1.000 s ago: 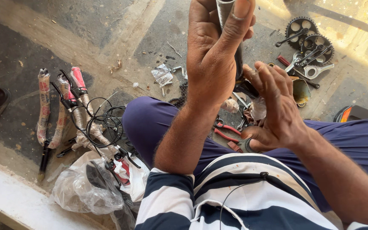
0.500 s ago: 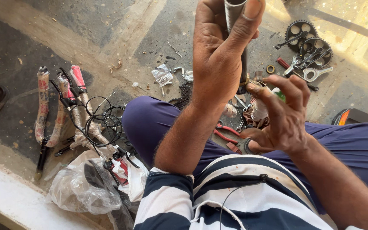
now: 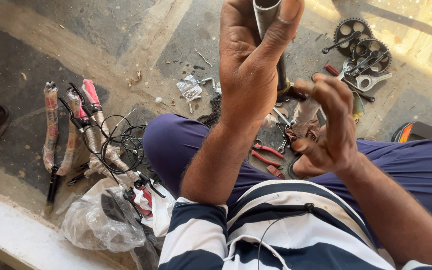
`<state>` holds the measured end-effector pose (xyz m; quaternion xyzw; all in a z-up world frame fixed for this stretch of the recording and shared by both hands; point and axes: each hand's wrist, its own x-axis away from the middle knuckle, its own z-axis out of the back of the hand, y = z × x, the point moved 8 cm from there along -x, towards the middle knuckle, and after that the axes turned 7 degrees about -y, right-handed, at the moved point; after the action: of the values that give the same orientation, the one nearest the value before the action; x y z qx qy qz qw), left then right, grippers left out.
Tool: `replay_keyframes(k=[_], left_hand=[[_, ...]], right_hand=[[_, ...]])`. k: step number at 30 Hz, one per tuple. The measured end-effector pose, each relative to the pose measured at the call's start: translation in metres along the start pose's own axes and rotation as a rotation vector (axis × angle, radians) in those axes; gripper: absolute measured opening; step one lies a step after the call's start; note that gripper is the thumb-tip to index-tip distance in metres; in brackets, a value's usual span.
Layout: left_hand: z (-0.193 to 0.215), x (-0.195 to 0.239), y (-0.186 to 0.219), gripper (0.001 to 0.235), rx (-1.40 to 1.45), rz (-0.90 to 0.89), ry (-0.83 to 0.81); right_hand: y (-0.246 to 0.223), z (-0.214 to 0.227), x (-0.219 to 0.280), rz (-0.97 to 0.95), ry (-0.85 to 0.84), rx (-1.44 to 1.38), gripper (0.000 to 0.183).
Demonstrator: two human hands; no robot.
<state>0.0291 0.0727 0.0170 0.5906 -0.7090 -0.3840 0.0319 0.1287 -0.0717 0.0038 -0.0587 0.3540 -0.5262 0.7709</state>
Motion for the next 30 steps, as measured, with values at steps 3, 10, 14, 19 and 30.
replay_keyframes(k=[3, 10, 14, 19, 30], left_hand=[[-0.004, 0.002, -0.001, 0.031, 0.004, 0.044, 0.016], [0.005, 0.002, 0.001, 0.029, -0.032, 0.024, 0.046], [0.011, -0.004, 0.001, 0.028, -0.010, 0.001, 0.062], [0.006, -0.002, -0.001, 0.028, 0.031, 0.003, 0.073], [0.003, 0.000, -0.003, 0.026, -0.016, 0.055, 0.062]], right_hand=[[0.023, -0.016, 0.000, -0.119, -0.052, -0.592, 0.087], [0.012, -0.032, 0.009, -0.089, -0.027, -0.557, 0.093], [0.005, -0.030, 0.010, -0.164, 0.036, -0.520, 0.099], [0.012, -0.041, -0.004, -0.061, -0.080, 0.043, 0.103], [0.028, -0.026, 0.001, 0.173, -0.123, 0.539, 0.101]])
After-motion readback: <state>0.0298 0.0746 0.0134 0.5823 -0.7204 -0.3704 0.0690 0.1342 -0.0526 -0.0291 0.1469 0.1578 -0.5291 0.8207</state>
